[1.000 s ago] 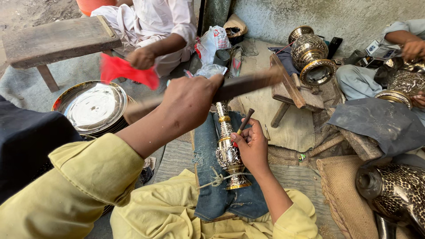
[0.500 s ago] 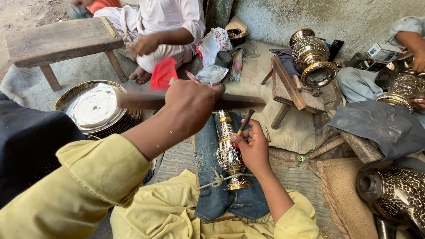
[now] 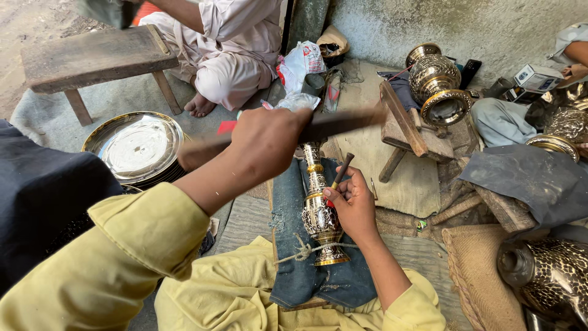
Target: The person uses a hammer and a metal punch to create a textured pattern on a brass vase. They repeatedly strike the punch against the vase surface while rotating it to cover different areas.
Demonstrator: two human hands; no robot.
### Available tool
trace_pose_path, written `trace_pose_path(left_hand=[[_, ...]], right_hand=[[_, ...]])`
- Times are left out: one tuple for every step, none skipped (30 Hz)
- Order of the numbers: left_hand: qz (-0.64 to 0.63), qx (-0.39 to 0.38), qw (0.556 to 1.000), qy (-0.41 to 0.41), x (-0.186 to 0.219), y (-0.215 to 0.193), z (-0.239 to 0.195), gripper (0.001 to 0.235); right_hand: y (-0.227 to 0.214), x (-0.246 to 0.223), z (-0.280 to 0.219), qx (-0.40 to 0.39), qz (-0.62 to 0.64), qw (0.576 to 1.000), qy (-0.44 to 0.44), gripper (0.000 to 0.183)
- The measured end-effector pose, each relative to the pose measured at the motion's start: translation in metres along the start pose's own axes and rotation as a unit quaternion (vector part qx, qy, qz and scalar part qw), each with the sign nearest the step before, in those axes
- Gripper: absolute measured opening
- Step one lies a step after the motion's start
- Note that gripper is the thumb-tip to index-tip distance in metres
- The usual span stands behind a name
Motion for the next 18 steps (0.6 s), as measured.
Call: trace_pose_path(left_hand=[[0.007,-0.023,1.000,-0.008,-0.001,0.003,0.000,0.019],[0.014,-0.046,0.999,-0.016,-0.002,0.007,0.000,0.018],[0.022,-0.069,0.997,-0.024,-0.003,0.010,0.000,0.017],[0.015,-0.050,0.998,-0.022,-0.002,0.007,-0.001,0.018],[0.009,-0.030,0.999,-0.020,-0.001,0.004,-0.001,0.020],[0.004,-0.011,1.000,-0.017,-0.001,-0.001,-0.001,0.021],[0.006,-0.023,0.999,-0.023,-0.002,0.001,-0.001,0.021],[0.005,-0.037,0.999,-0.029,-0.002,0.004,-0.001,0.021],[0.004,-0.050,0.998,-0.035,-0.003,0.008,0.000,0.022],[0.004,-0.049,0.998,-0.031,-0.002,0.008,-0.001,0.022],[0.005,-0.047,0.999,-0.027,-0.002,0.009,-0.001,0.021],[0.006,-0.046,0.999,-0.025,-0.002,0.010,-0.002,0.021],[0.003,-0.047,0.998,-0.030,-0.003,0.011,-0.003,0.020],[0.001,-0.048,0.998,-0.032,-0.003,0.011,-0.002,0.019],[-0.001,-0.048,0.998,-0.034,-0.003,0.011,-0.002,0.018],[0.002,-0.043,0.999,-0.029,-0.002,0.011,-0.002,0.019],[0.004,-0.039,0.999,-0.024,-0.001,0.010,-0.002,0.020],[0.009,-0.034,0.999,-0.019,-0.001,0.008,-0.003,0.022]], right_hand=[[0.001,0.000,0.000,-0.007,0.017,1.000,-0.004,0.050],[0.002,0.000,0.001,-0.015,0.035,0.999,-0.008,0.049],[0.002,0.000,0.001,-0.022,0.052,0.998,-0.012,0.049],[0.002,0.002,0.001,-0.021,0.048,0.999,-0.011,0.049],[0.002,0.003,0.001,-0.021,0.044,0.999,-0.010,0.050],[0.002,0.003,0.002,-0.019,0.042,0.999,-0.010,0.050],[0.003,0.003,0.003,-0.024,0.051,0.998,-0.012,0.050],[0.003,0.004,0.004,-0.028,0.058,0.998,-0.011,0.050],[0.003,0.005,0.004,-0.032,0.066,0.997,-0.010,0.049],[0.002,0.006,0.004,-0.029,0.059,0.998,-0.010,0.049],[0.001,0.006,0.005,-0.026,0.051,0.998,-0.009,0.049],[0.001,0.007,0.006,-0.025,0.044,0.999,-0.008,0.049],[0.003,0.007,0.006,-0.030,0.051,0.998,-0.008,0.049],[0.003,0.007,0.006,-0.032,0.058,0.998,-0.008,0.049],[0.003,0.006,0.006,-0.034,0.065,0.997,-0.008,0.049],[0.003,0.006,0.005,-0.035,0.066,0.997,-0.008,0.050],[0.002,0.006,0.005,-0.036,0.067,0.997,-0.009,0.050],[0.003,0.004,0.005,-0.038,0.068,0.997,-0.011,0.050]])
Point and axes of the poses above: each hand's wrist, its own z-axis towards the middle knuckle, its own y-axis out of the palm, x = y × z, the point moved 9 cm from there along z, towards the middle knuckle, and after that the axes turned 9 degrees about y, right-handed, at the moved point
